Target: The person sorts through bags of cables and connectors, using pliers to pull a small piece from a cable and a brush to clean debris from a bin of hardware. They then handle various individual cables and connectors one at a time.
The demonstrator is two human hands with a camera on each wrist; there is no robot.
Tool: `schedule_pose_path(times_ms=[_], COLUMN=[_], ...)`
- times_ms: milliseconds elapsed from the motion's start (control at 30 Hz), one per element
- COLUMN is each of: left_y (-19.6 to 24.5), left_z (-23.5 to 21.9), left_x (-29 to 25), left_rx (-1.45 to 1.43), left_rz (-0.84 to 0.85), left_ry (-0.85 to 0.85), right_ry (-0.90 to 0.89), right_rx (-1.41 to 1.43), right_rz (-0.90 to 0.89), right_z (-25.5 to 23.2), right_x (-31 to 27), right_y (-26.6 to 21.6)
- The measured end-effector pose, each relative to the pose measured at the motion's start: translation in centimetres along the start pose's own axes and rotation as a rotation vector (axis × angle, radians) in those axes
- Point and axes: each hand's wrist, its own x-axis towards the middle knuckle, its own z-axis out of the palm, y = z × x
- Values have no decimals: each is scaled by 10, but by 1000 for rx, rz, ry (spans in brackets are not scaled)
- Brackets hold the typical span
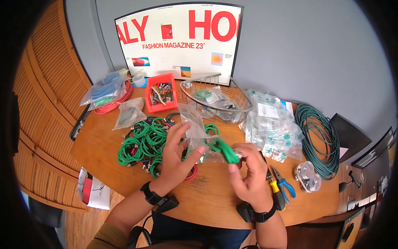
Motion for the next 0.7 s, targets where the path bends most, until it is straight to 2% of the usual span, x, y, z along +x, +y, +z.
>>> schedule_pose_path(times_ms=[67,133,233,300,367,433,533,600,667,700], left_y=[3,6,15,10,11,18,14,9,6,7], left_z=[0,-1,-4,-2,2,10,5,7,7,8], left_x=[-1,-1,-2,0,0,0,2,3,5,4], left_rx=[2,6,73,4,-65,-623,-657,-625,-597,-607], left_rz=[23,47,60,76,97,-139,-224,-197,-294,-294], left_ry=[-35,-66,-163,-160,-158,-66,-103,-106,-244,-251], right_ry=[-139,-115,-171,-136,-119,-98,-56,-40,-35,-30], right_rx=[-71,-86,-150,16,58,98,182,280,327,380], right_rz=[-5,-5,34,186,214,238,327,405,407,412], right_z=[2,6,5,6,7,6,7,7,10,8], right_x=[6,7,7,2,1,2,3,5,4,3], right_y=[-7,-3,-3,2,7,8,5,3,10,13])
